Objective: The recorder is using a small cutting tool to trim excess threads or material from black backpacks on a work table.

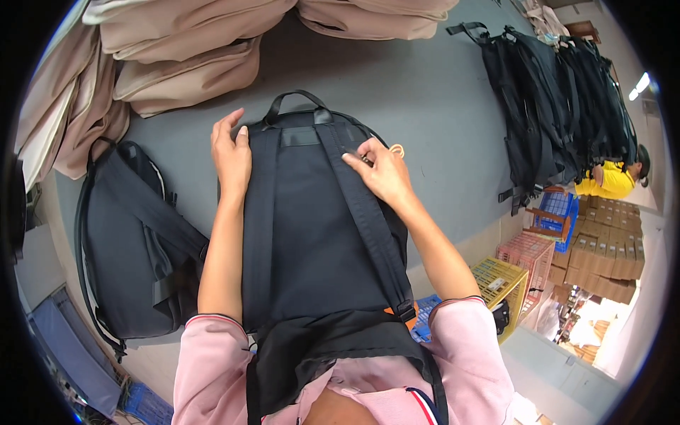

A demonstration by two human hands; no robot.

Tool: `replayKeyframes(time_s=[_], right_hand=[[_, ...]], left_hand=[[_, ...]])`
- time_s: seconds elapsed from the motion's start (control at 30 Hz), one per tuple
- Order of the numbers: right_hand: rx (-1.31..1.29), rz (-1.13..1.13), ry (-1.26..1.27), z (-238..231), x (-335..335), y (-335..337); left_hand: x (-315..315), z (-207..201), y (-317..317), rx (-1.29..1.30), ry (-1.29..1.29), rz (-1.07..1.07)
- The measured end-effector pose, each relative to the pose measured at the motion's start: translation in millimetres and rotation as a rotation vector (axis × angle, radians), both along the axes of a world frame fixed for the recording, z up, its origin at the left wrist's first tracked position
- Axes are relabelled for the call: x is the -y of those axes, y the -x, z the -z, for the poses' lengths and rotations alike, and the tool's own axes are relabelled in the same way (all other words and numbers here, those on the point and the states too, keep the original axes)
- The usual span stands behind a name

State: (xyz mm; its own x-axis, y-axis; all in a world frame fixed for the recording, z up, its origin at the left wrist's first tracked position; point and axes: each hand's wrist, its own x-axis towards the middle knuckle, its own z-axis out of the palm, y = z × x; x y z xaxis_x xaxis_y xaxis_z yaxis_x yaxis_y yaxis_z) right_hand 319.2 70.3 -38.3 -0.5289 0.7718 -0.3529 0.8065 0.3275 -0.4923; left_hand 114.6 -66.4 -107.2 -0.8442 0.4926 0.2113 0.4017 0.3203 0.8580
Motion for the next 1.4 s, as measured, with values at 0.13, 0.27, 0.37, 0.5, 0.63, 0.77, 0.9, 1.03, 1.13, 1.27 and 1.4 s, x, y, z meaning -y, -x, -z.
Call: replayKeyframes(time_s=[0.13, 0.27, 0.37, 0.5, 0.63, 0.77, 0.9, 1.03, 1.13, 1.27, 1.4], right_hand=[[0.032, -0.046, 0.02, 4.0, 3.6, 3.5], [-0.109, 0.013, 0.137, 16.6, 6.8, -10.7], [-0.139, -0.026, 0.151, 12.3, 18.0, -13.6], [-0.18, -0.012, 0.12, 10.0, 24.1, -16.6], [-0.243, -0.002, 0.188, 24.8, 21.9, -25.5], [-0.267, -0.01, 0.241, 20.0, 28.8, -23.0], [-0.286, -0.012, 0.23, 22.1, 30.1, -31.1], [-0.337, 0.033, 0.362, 28.2, 32.6, -36.4], [-0.47, 0.039, 0.464, 27.4, 41.5, -37.3], [-0.491, 0.141, 0.567, 15.6, 46.2, -42.4], [-0.749, 0.264, 0.546, -7.6, 48.0, -34.6]], left_hand=[[7.2, -33.2, -21.5, 0.052, 0.43, 0.053], [14.1, -41.2, -20.7, 0.155, 0.647, 0.134], [22.9, -34.7, -29.5, 0.061, 0.583, 0.122], [18.2, -37.6, -35.9, -0.282, 0.46, 0.129], [2.8, -42.3, -34.4, -0.332, 0.364, 0.196], [-2.6, -22.7, -17.9, -0.235, 0.391, 0.159], [-9.8, -21.0, 0.2, -0.19, 0.474, 0.268], [-17.5, -36.8, 25.8, -0.184, 0.498, 0.473], [-22.3, -24.2, 34.6, 0.172, 0.317, 0.497], [-28.7, -43.1, 22.6, 0.768, 0.14, 0.408], [-26.3, -67.1, 19.3, 0.968, 0.044, 0.349]])
